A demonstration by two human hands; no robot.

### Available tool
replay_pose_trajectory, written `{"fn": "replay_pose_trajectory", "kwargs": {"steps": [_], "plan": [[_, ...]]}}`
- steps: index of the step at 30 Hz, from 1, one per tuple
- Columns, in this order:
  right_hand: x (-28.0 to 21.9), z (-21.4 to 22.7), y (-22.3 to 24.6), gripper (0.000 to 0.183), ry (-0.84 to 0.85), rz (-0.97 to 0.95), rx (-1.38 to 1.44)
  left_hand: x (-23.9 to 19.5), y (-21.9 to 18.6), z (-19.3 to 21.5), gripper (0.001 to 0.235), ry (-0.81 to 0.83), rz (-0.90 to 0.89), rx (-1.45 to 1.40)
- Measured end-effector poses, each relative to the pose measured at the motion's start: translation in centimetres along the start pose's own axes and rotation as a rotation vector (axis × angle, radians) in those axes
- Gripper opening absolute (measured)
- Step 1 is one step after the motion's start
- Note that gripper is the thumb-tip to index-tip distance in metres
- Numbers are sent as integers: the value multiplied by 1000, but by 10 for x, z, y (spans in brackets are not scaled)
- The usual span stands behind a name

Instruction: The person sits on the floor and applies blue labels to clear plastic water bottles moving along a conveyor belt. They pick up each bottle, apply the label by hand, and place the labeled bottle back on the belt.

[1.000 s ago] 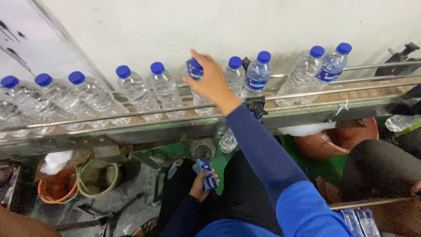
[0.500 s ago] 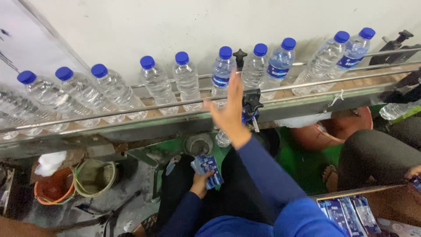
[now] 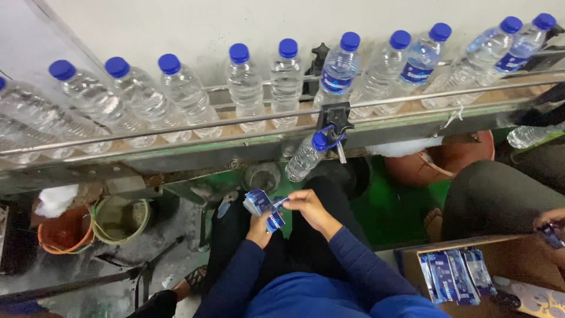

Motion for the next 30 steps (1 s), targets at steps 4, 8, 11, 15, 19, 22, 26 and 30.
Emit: {"fn": "replay_pose_trajectory", "kwargs": {"steps": [4, 8, 11, 15, 19, 22, 26, 30], "plan": [[-5, -19, 138, 18, -144, 287, 50, -4, 7, -20, 44, 194, 164, 39], [-20, -13, 314, 13, -431, 1018, -434, -29, 4, -32, 29, 149, 271, 96], [6, -32, 384, 8, -353, 1101, -719, -43, -7, -38, 28, 100, 406, 249], [48, -30, 378, 13, -429, 1284, -832, -47, -6, -41, 32, 227, 398, 162], [60, -15, 357, 68, -273, 892, -790, -24, 11, -23, 38, 172, 408, 37], [47, -2, 345, 98, -288, 776, -697, -22, 11, -22, 39, 145, 379, 85], [55, 23, 322, 117, -349, 689, -715, -21, 13, -19, 46, 9, 323, 257], [47, 49, 318, 125, -457, 604, -722, -21, 7, -24, 46, 70, 276, 352]]}}
Point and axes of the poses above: each hand's wrist, its own x-axis towards the middle knuckle, its own z-axis out of the back of the hand, y = z × x, the point moved 9 cm from there along x, towards the middle knuckle, and after that the axes turned 6 degrees about -y, right-handed, at the moved point
